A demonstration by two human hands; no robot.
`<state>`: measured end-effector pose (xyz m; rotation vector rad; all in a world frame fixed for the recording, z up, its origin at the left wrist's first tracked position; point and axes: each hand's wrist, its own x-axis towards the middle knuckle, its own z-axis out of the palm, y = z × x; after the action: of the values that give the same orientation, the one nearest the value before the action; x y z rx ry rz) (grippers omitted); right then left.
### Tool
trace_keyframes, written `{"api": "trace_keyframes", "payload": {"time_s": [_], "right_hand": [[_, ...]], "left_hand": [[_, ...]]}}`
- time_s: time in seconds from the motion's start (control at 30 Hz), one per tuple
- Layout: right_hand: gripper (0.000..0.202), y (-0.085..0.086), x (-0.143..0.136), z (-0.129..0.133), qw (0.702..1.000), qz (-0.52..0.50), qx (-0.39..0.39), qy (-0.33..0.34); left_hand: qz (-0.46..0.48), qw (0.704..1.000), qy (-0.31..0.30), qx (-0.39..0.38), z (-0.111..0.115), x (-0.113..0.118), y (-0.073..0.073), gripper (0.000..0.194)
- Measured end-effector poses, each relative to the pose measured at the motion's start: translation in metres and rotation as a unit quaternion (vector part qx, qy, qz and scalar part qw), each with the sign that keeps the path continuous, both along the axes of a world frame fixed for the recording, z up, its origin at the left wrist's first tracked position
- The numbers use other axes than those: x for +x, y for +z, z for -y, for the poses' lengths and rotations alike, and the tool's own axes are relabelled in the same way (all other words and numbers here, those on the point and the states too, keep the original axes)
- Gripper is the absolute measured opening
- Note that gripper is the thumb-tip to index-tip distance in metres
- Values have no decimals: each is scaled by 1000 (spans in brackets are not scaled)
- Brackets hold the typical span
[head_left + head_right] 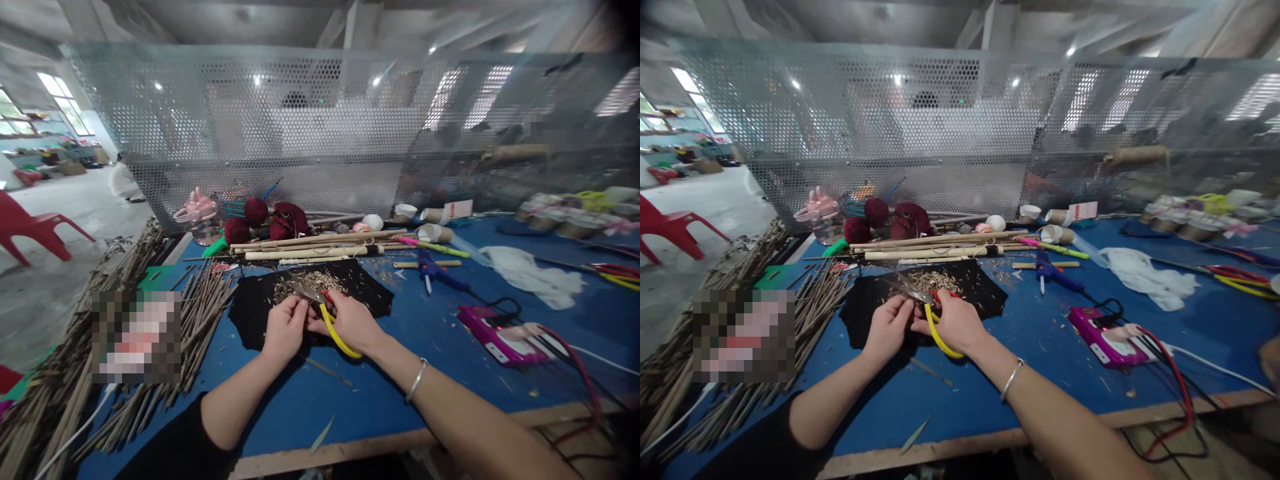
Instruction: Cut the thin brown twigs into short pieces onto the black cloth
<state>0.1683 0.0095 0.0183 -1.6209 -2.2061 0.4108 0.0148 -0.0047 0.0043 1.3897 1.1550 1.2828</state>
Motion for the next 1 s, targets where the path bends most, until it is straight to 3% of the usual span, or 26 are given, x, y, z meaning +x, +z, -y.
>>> {"api": "trace_keyframes", "payload": {"time_s": [0.47,0.8,1.0], "right_hand": [[38,-7,-1,-4,1000,19,7,-18],[47,-4,-3,1,999,31,31,-5],[45,-4,-2,0,999,35,4,-15]], "left_hand": [[75,997,-18,-28,-3,1,-1,25],[52,998,3,-40,-4,1,-1,26],[43,999,-4,-26,-3,0,0,26]]}}
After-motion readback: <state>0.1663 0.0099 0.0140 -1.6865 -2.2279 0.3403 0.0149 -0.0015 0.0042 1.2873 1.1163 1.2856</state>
